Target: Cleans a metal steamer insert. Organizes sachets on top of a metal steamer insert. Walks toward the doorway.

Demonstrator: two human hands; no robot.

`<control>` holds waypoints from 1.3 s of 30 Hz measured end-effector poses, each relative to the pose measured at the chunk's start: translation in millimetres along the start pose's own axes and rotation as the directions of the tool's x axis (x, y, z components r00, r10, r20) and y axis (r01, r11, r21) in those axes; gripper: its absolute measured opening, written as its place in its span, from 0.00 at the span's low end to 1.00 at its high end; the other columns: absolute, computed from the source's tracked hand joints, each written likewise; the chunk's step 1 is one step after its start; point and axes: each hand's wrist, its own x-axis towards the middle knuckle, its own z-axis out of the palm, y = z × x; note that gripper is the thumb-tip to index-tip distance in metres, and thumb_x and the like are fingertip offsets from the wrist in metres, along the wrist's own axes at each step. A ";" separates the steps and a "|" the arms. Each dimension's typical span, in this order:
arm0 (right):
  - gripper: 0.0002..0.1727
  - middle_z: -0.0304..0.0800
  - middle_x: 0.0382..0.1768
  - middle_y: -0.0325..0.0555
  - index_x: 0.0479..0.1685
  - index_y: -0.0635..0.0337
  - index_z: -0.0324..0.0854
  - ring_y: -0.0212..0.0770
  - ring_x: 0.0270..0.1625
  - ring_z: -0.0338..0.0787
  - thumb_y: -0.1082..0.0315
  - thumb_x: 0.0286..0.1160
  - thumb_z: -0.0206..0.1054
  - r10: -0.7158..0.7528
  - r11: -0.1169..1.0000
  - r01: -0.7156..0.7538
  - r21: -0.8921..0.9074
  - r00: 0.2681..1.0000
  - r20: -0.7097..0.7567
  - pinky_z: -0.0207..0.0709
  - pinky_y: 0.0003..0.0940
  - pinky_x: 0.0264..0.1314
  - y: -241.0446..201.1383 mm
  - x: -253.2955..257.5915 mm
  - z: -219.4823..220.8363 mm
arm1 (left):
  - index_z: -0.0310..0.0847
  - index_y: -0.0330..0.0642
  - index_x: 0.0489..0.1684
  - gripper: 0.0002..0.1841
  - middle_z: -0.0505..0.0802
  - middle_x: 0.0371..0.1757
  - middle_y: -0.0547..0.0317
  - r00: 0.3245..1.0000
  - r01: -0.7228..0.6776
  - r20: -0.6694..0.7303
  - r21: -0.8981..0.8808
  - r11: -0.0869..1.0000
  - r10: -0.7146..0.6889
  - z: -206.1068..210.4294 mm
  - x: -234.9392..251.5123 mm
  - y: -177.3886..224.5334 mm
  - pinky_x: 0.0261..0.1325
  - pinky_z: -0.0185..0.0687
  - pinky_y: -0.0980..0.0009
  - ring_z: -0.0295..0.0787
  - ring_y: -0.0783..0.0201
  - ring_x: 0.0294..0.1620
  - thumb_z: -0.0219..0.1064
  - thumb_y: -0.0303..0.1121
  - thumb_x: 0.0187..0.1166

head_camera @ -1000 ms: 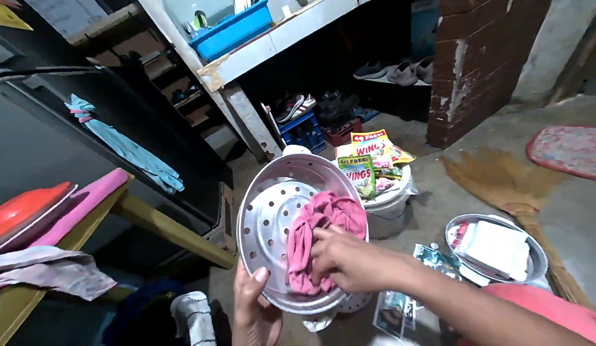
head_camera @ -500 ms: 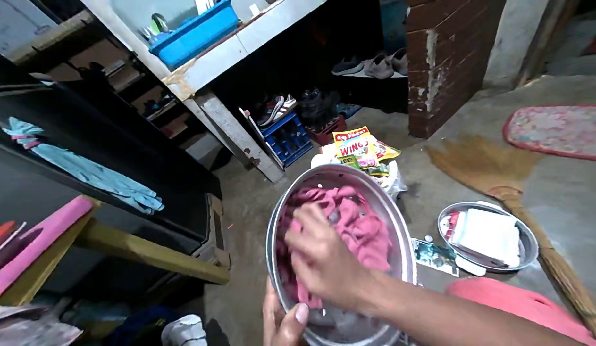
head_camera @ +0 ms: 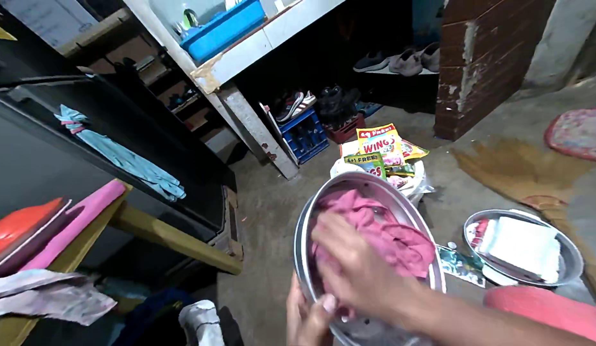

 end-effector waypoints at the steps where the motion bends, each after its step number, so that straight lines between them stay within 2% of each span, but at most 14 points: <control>1: 0.16 0.91 0.61 0.60 0.53 0.68 0.89 0.55 0.73 0.86 0.71 0.65 0.70 -0.052 0.991 0.040 0.130 0.995 0.090 0.77 0.45 0.78 -12.5 -11.7 8.3 | 0.62 0.35 0.67 0.33 0.93 0.44 0.63 0.999 0.018 -0.041 -0.035 0.999 -0.019 -4.3 4.8 2.6 0.51 0.91 0.70 0.93 0.72 0.43 0.76 0.40 0.68; 4: 0.11 0.89 0.61 0.62 0.47 0.70 0.88 0.58 0.74 0.82 0.74 0.71 0.65 -0.266 0.905 0.114 0.409 0.903 0.337 0.71 0.45 0.82 -14.8 -24.1 17.1 | 0.69 0.37 0.62 0.32 0.95 0.39 0.59 0.990 0.043 -0.130 -0.105 0.994 -0.057 -22.2 17.2 17.7 0.46 0.93 0.68 0.95 0.68 0.40 0.79 0.42 0.62; 7: 0.08 0.91 0.57 0.58 0.44 0.67 0.88 0.57 0.73 0.83 0.76 0.73 0.64 -0.389 0.889 0.211 0.406 0.817 0.425 0.71 0.46 0.81 -0.8 -23.5 15.9 | 0.69 0.34 0.63 0.35 0.94 0.40 0.55 0.987 0.074 -0.130 -0.118 0.990 -0.089 -28.7 19.4 14.4 0.47 0.93 0.67 0.95 0.66 0.41 0.80 0.42 0.60; 11: 0.06 0.91 0.52 0.53 0.45 0.60 0.88 0.52 0.65 0.88 0.74 0.79 0.65 -0.430 0.902 0.397 0.171 0.864 0.262 0.79 0.43 0.73 20.2 -5.0 1.5 | 0.70 0.36 0.64 0.34 0.95 0.41 0.61 0.996 0.087 -0.032 -0.039 0.995 -0.088 -16.5 6.0 8.0 0.49 0.92 0.68 0.94 0.69 0.41 0.79 0.45 0.62; 15: 0.07 0.92 0.43 0.49 0.41 0.58 0.90 0.46 0.52 0.91 0.69 0.71 0.68 -0.372 0.916 0.362 -0.172 0.928 -0.026 0.84 0.44 0.59 55.7 20.4 -23.1 | 0.50 0.30 0.78 0.46 0.92 0.54 0.67 0.998 -0.056 0.037 0.109 0.992 0.053 -8.9 -5.9 9.7 0.59 0.90 0.70 0.92 0.74 0.51 0.79 0.43 0.66; 18: 0.14 0.92 0.49 0.56 0.49 0.63 0.89 0.54 0.53 0.92 0.72 0.67 0.66 -0.247 0.909 0.196 -0.369 0.964 -0.099 0.84 0.50 0.55 66.5 29.5 -31.8 | 0.40 0.28 0.82 0.54 0.88 0.62 0.67 0.981 -0.193 0.021 0.129 0.973 0.192 -6.5 -6.7 15.9 0.63 0.87 0.72 0.89 0.77 0.57 0.80 0.41 0.65; 23: 0.21 0.88 0.57 0.64 0.63 0.66 0.84 0.63 0.58 0.90 0.74 0.67 0.70 0.180 0.881 -0.159 -0.445 0.984 0.005 0.86 0.58 0.57 38.1 17.2 -9.4 | 0.48 0.33 0.80 0.52 0.90 0.57 0.67 0.951 -0.277 -0.111 0.119 0.953 0.290 -17.8 -0.2 17.5 0.58 0.90 0.72 0.91 0.77 0.53 0.83 0.45 0.60; 25: 0.18 0.86 0.55 0.66 0.62 0.66 0.82 0.64 0.57 0.90 0.70 0.74 0.65 0.394 0.855 -0.288 -0.432 0.901 0.179 0.86 0.58 0.53 20.2 12.9 -7.3 | 0.48 0.32 0.81 0.53 0.90 0.58 0.65 0.942 -0.262 -0.177 0.138 0.955 0.284 -21.6 0.0 17.4 0.59 0.90 0.72 0.91 0.76 0.54 0.82 0.45 0.59; 27: 0.20 0.83 0.60 0.67 0.67 0.65 0.77 0.65 0.61 0.88 0.64 0.83 0.56 0.569 0.811 -0.402 -0.425 0.708 0.418 0.83 0.59 0.57 0.6 16.9 -10.5 | 0.48 0.31 0.83 0.55 0.88 0.61 0.57 0.936 -0.239 -0.236 0.112 0.965 0.259 -28.4 1.4 15.8 0.60 0.89 0.67 0.91 0.70 0.56 0.81 0.45 0.56; 29: 0.22 0.84 0.58 0.67 0.68 0.66 0.75 0.66 0.57 0.89 0.59 0.88 0.51 0.545 0.838 -0.419 -0.348 0.614 0.571 0.82 0.61 0.55 -12.6 16.1 -11.5 | 0.50 0.32 0.81 0.52 0.89 0.58 0.56 0.930 -0.234 -0.265 0.111 0.966 0.256 -34.1 3.4 16.1 0.57 0.90 0.67 0.91 0.70 0.54 0.80 0.45 0.58; 33: 0.31 0.86 0.59 0.60 0.71 0.63 0.75 0.57 0.62 0.87 0.43 0.92 0.48 0.228 0.865 -0.479 0.146 0.636 0.737 0.77 0.61 0.64 -19.5 9.3 -11.9 | 0.47 0.28 0.80 0.48 0.88 0.53 0.65 0.937 -0.199 -0.233 0.262 0.944 0.262 -37.4 8.6 22.1 0.57 0.87 0.76 0.89 0.80 0.49 0.74 0.44 0.63; 35: 0.32 0.89 0.50 0.54 0.66 0.62 0.78 0.45 0.54 0.89 0.40 0.87 0.56 0.079 0.759 -0.503 0.414 0.701 0.708 0.80 0.51 0.59 -16.4 8.0 -8.2 | 0.47 0.21 0.78 0.47 0.87 0.54 0.66 0.953 -0.217 -0.119 0.378 0.900 0.280 -34.2 10.9 24.5 0.60 0.85 0.78 0.87 0.82 0.52 0.74 0.42 0.66; 37: 0.33 0.90 0.48 0.49 0.64 0.63 0.80 0.38 0.51 0.90 0.40 0.76 0.69 0.046 0.677 -0.527 0.514 0.728 0.685 0.83 0.44 0.58 -17.5 7.4 -9.3 | 0.54 0.15 0.74 0.50 0.90 0.55 0.63 0.954 -0.256 -0.020 0.472 0.844 0.300 -28.8 13.2 19.4 0.61 0.85 0.78 0.87 0.82 0.53 0.77 0.51 0.69; 39: 0.34 0.93 0.44 0.49 0.54 0.66 0.84 0.39 0.49 0.92 0.43 0.61 0.82 0.130 0.721 -0.524 0.454 0.746 0.653 0.85 0.44 0.57 -24.1 4.5 -13.5 | 0.48 0.14 0.82 0.54 0.82 0.74 0.49 0.952 -0.303 0.123 0.480 0.823 0.279 -23.5 16.1 16.3 0.75 0.77 0.74 0.80 0.78 0.71 0.55 0.67 0.80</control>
